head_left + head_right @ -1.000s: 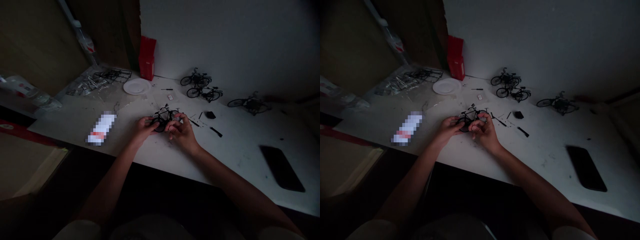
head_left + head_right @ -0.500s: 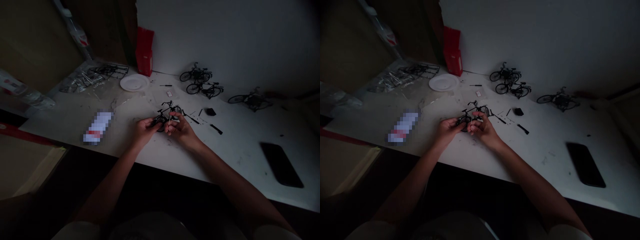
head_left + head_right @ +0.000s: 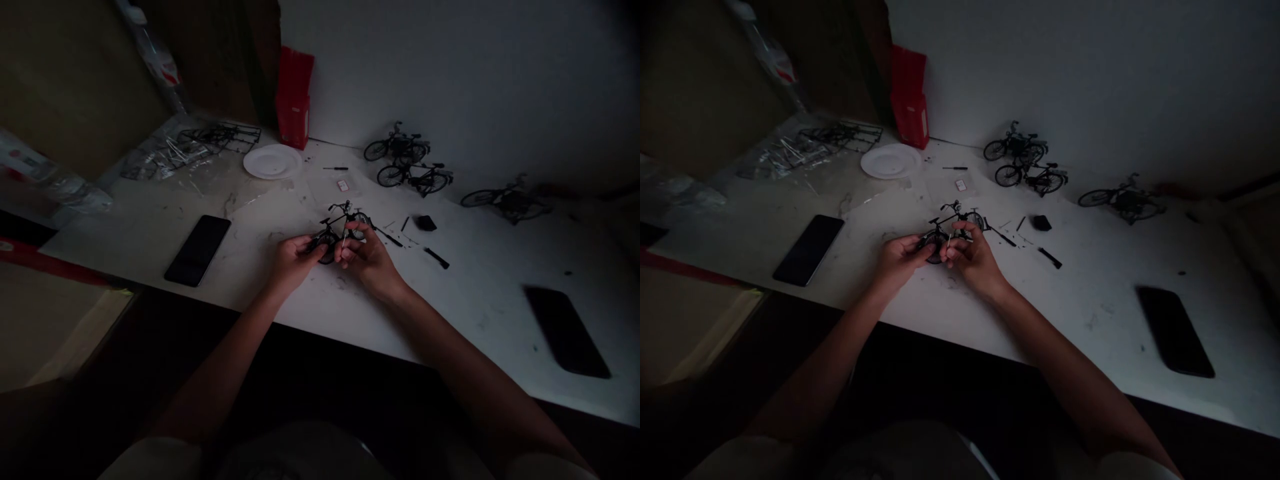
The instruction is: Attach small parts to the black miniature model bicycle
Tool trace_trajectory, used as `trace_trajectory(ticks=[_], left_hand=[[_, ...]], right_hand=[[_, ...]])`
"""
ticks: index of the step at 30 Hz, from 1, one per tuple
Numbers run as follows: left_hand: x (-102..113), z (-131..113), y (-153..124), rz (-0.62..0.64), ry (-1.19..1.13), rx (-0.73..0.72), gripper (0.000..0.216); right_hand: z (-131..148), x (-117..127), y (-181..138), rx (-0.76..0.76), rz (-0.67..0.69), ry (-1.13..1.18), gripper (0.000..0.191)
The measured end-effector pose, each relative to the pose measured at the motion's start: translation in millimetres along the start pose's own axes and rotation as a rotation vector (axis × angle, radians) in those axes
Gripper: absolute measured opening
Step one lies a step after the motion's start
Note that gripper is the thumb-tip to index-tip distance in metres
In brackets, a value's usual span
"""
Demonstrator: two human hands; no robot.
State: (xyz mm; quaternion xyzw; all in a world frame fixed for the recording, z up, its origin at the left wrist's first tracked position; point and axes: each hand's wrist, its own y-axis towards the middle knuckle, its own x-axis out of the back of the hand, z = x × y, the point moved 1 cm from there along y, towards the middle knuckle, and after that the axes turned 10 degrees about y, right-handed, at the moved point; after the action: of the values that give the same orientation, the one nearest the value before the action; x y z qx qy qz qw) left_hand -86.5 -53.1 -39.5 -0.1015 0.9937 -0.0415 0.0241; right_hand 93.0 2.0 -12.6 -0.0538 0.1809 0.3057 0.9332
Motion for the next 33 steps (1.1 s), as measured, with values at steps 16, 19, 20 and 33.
trace_trajectory(ticks=[16, 19, 20, 33], left_hand=[[-4.3, -1.6, -6.7, -0.004, -0.098, 0.008, 0.039], [-3.6, -2.0, -8.1, -0.012, -0.145, 0.018, 0.044], [-3.4, -2.0, -8.6, -0.013, -0.155, 0.019, 0.046], [-9.4, -1.8, -17.5, -0.061, -0.187, -0.054, 0.048]], right_hand=[[-5.0, 1.9, -2.3, -0.037, -0.043, 0.056, 0.060], [-4.4, 2.3, -3.1, -0.048, -0.025, 0.060, 0.059], [-4.4, 2.1, -3.2, -0.052, -0.024, 0.059, 0.059], [-1.1, -0.7, -6.6, -0.018, -0.025, 0.034, 0.070]])
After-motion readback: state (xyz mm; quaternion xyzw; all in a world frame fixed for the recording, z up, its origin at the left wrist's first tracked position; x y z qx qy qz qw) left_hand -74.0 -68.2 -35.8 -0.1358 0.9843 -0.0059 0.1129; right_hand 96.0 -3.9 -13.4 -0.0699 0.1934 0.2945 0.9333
